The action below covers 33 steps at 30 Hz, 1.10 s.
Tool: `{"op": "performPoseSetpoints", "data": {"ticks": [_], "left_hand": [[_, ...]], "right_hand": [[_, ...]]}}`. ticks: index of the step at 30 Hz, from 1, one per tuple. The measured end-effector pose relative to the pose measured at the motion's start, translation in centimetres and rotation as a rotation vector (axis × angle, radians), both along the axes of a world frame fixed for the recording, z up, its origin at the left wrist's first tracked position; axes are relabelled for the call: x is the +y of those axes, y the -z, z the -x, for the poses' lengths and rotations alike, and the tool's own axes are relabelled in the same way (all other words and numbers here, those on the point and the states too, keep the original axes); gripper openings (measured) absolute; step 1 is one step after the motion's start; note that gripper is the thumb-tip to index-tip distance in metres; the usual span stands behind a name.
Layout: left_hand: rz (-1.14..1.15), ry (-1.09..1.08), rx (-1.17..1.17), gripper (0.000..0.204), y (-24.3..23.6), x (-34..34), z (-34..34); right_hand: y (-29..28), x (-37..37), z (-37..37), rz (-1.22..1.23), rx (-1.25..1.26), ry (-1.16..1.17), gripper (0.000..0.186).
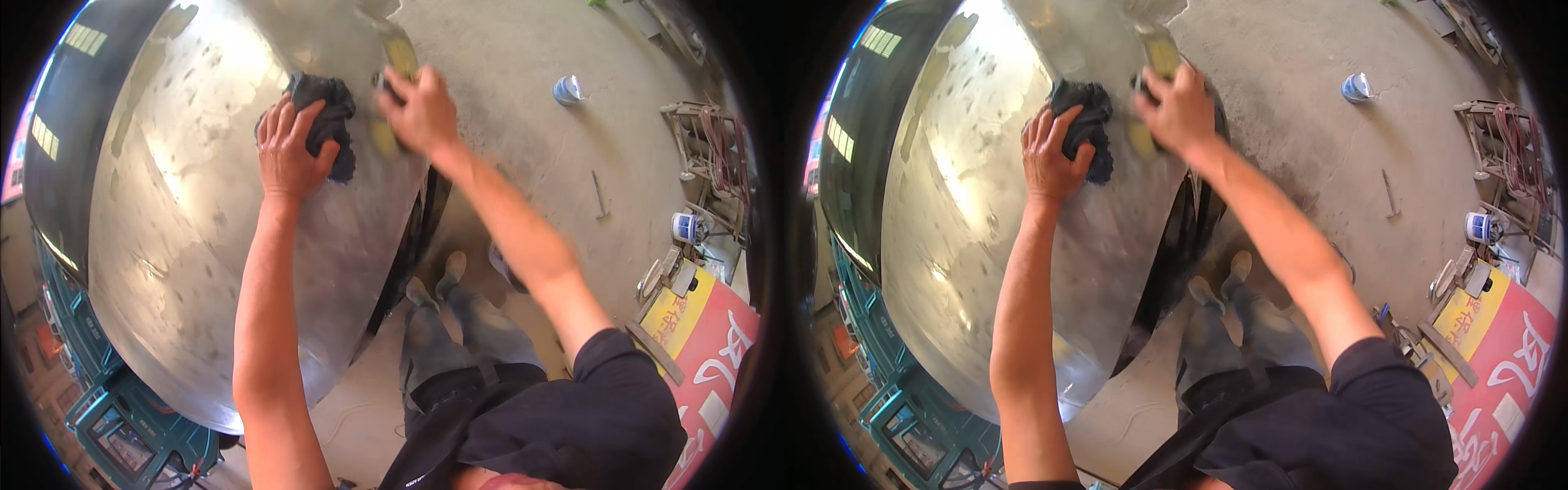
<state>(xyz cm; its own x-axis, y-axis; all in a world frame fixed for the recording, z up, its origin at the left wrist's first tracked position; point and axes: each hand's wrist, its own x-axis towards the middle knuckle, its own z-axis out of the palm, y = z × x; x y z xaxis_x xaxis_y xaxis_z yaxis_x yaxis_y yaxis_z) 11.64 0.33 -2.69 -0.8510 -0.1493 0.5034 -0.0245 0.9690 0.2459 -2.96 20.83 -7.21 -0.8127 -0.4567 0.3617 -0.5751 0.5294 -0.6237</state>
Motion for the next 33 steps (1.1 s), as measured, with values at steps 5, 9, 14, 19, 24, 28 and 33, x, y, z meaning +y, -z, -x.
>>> {"op": "performPoseSetpoints", "data": {"ticks": [5, 9, 14, 19, 24, 28, 33], "left_hand": [[0.0, -0.028, -0.017, 0.058, -0.3, 0.2, -0.2], [-0.008, -0.001, -0.005, 0.057, -0.3, 0.4, 0.4], [0.011, 0.001, -0.028, 0.057, -0.3, -0.1, -0.4], [-0.003, -0.001, -0.017, 0.059, 0.3, -0.1, 0.0], [0.006, 0.008, -0.006, 0.057, 0.3, -0.2, 0.0], [-0.026, 0.017, 0.002, 0.055, 0.2, 0.1, -0.1], [-0.008, 0.007, 0.009, 0.055, 0.0, 0.2, 0.2]], "right_hand": [[-0.4, 2.1, -4.9, 0.021, -0.004, -0.064, 0.043], [-0.3, 0.3, -0.9, -0.003, 0.044, 0.075, 0.046], [-0.7, 2.0, -6.3, -0.021, 0.025, -0.04, 0.045], [-0.5, -0.4, -2.4, -0.043, 0.017, 0.11, 0.047], [-1.1, 0.2, -4.9, -0.048, 0.058, 0.054, 0.046], [-1.1, -1.2, -4.4, -0.027, 0.079, 0.178, 0.044], [-0.9, -0.8, -4.5, -0.014, 0.023, 0.172, 0.043]]}}
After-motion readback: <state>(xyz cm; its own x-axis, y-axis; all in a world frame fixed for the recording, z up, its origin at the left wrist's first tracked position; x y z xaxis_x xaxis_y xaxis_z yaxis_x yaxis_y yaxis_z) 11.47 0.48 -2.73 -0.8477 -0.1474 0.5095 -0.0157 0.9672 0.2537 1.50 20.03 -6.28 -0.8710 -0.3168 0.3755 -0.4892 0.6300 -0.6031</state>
